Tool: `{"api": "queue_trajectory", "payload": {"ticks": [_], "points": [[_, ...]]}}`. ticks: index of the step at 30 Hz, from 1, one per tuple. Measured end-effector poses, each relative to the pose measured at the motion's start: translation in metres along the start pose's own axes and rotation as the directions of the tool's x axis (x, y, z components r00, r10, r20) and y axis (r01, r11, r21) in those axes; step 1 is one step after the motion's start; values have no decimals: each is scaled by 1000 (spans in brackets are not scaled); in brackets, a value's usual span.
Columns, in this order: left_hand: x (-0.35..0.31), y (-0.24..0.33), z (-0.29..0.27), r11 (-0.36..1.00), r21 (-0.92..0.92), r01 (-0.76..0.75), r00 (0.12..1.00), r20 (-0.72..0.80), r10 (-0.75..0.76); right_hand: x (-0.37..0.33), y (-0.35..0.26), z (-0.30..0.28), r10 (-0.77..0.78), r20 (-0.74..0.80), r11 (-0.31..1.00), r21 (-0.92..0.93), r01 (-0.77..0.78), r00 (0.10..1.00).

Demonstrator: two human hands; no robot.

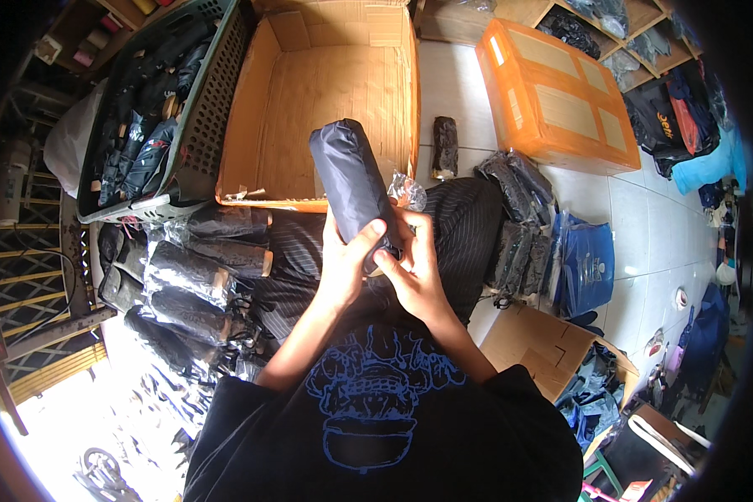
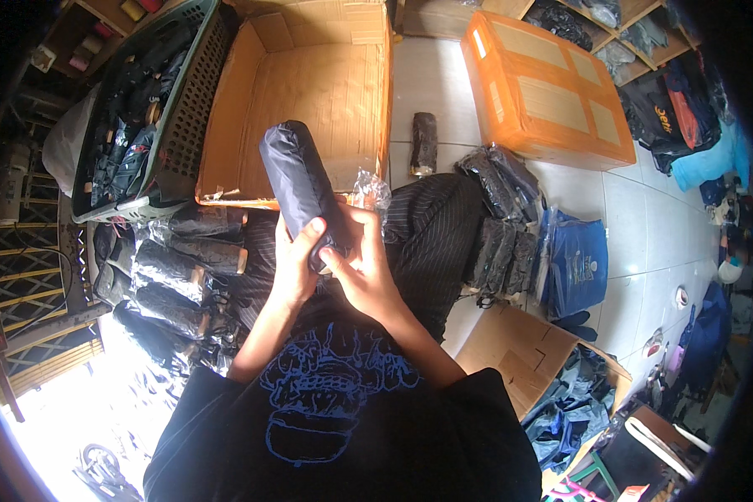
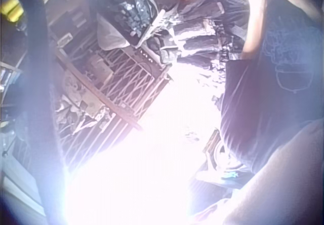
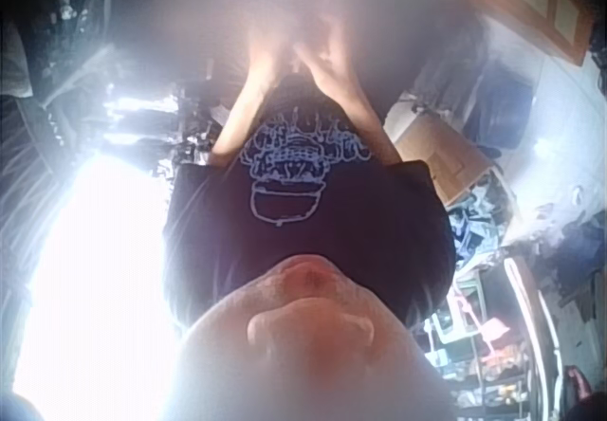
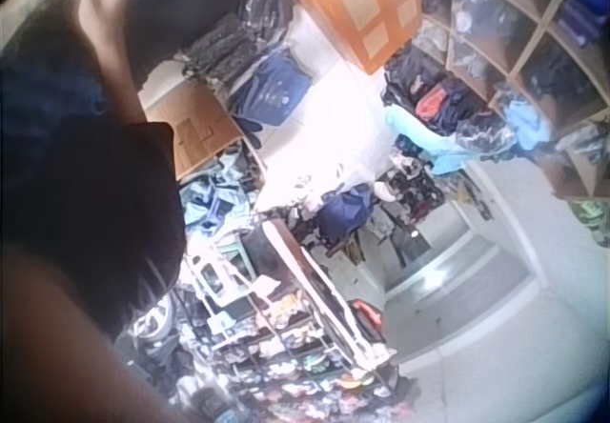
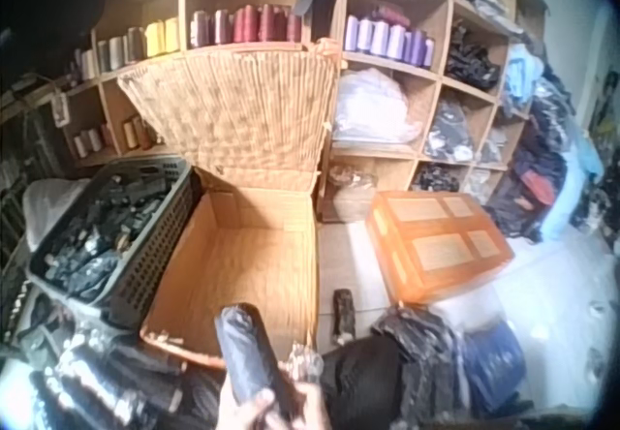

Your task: The person is packing rolled-up items, possibly umbrellas, into a cardboard box. They pick up each item, wrap it in plastic, and place it into the box.

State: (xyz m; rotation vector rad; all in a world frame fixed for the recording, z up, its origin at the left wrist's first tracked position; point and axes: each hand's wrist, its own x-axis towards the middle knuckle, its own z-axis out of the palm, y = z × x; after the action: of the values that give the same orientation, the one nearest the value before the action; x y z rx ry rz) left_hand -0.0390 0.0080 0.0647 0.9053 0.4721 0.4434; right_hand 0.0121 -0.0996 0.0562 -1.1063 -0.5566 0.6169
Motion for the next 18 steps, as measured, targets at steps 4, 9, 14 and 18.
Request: {"api": "queue_trajectory", "payload": {"ticks": [4,9,14,18], "points": [[-9,-6,10,999,20,33,998,-58,-31,-5,3,5,-38,-100,997,-76,31,994],[-10,-14,3,999,50,19,995,-96,-14,-8,13,10,-24,-182,997,-78,10,983],[-18,-8,-20,988,153,17,992,118,-36,-6,11,-21,252,139,827,483,-287,958],[-15,-25,-20,724,605,-329,901,431,49,-19,4,-55,303,-19,914,288,-285,953]]}}
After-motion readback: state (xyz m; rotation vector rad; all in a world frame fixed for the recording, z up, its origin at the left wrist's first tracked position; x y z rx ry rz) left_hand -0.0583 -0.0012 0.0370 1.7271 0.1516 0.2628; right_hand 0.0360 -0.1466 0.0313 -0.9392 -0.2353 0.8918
